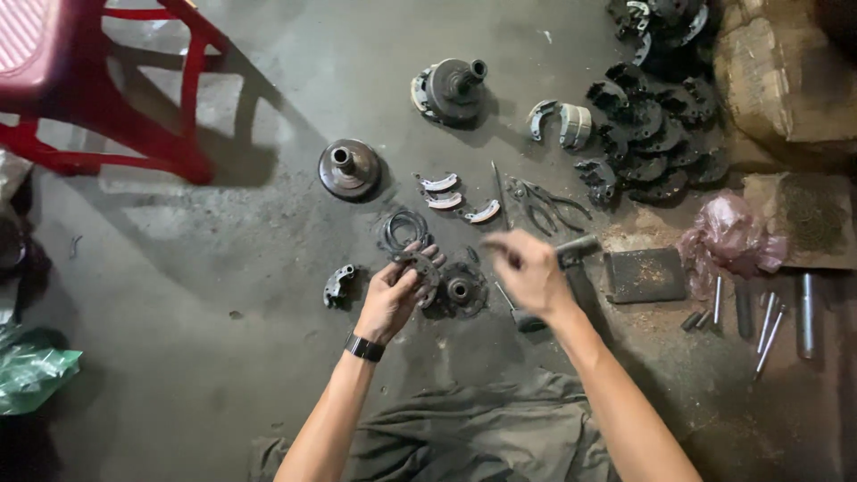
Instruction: The person sits on the workshop floor assembling a motorcycle clutch. They fit clutch shoes into the hub, position a gasket and springs, and use a punch and hammer to tap components into place while holding the hub steady.
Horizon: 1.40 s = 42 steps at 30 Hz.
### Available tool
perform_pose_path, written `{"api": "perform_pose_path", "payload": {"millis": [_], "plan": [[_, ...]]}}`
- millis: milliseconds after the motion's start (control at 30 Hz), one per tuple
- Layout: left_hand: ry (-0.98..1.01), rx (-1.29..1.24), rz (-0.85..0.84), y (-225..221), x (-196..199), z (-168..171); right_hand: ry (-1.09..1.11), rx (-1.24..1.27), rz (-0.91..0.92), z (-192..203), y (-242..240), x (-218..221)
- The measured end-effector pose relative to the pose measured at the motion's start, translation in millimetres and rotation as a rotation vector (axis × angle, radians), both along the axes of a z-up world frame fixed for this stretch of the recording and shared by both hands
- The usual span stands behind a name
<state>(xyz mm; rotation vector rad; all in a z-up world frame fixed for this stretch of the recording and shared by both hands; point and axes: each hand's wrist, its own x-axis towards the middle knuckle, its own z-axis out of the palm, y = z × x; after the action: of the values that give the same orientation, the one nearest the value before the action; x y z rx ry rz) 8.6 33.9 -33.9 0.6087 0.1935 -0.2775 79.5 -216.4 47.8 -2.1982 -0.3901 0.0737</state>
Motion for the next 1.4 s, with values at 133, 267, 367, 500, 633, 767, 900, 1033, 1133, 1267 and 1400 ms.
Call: {"api": "perform_pose_path", "payload": {"millis": [133,267,367,500,633,767,900,1033,1133,1267,1400], "plan": [[-0.014,0.023,0.005,2.2,-1.9,2.0,-0.107,-0.084,0.174,30.0,23.8,-29.4],[-0.041,0.065,0.006,4.4,-5.1,0.4,-0.200,-0.190,0.205,25.7,30.4,-36.3],[-0.068,0.075,0.000,4.1,-6.0,-1.3,-0.237,-0.222,0.208,23.5,30.4,-36.1],[-0.054,0.185,-0.020,0.8,-6.7,8.1,-0.262,-0.279,0.200,22.2,30.2,-37.3],[-0.011,0.336,-0.060,3.9,-14.1,-15.4,-0.256,-0.269,0.245,29.5,34.5,-43.8],[-0.107,0.385,-0.241,7.8,-27.2,-21.5,0.094,-0.093,0.284,15.2,38.1,-62.0],[-0.114,0.456,-0.326,13.1,-36.7,-40.3,0.141,-0.071,0.294,-10.7,35.9,-86.6],[-0.117,0.804,-0.265,19.4,-52.2,-38.6,0.020,0.015,0.274,-28.4,26.8,-76.3],[-0.335,1.305,-0.319,24.4,-67.0,-27.9,0.066,-0.091,0.076,-56.7,7.0,-47.6],[-0.558,1.752,-0.221,7.9,-59.9,-2.8,0.055,-0.601,-0.010,-87.8,-16.2,-6.0],[-0.522,1.917,-0.184,-24.5,-31.8,-27.7,-0.014,-0.775,0.029,-115.8,-27.4,6.7]]}}
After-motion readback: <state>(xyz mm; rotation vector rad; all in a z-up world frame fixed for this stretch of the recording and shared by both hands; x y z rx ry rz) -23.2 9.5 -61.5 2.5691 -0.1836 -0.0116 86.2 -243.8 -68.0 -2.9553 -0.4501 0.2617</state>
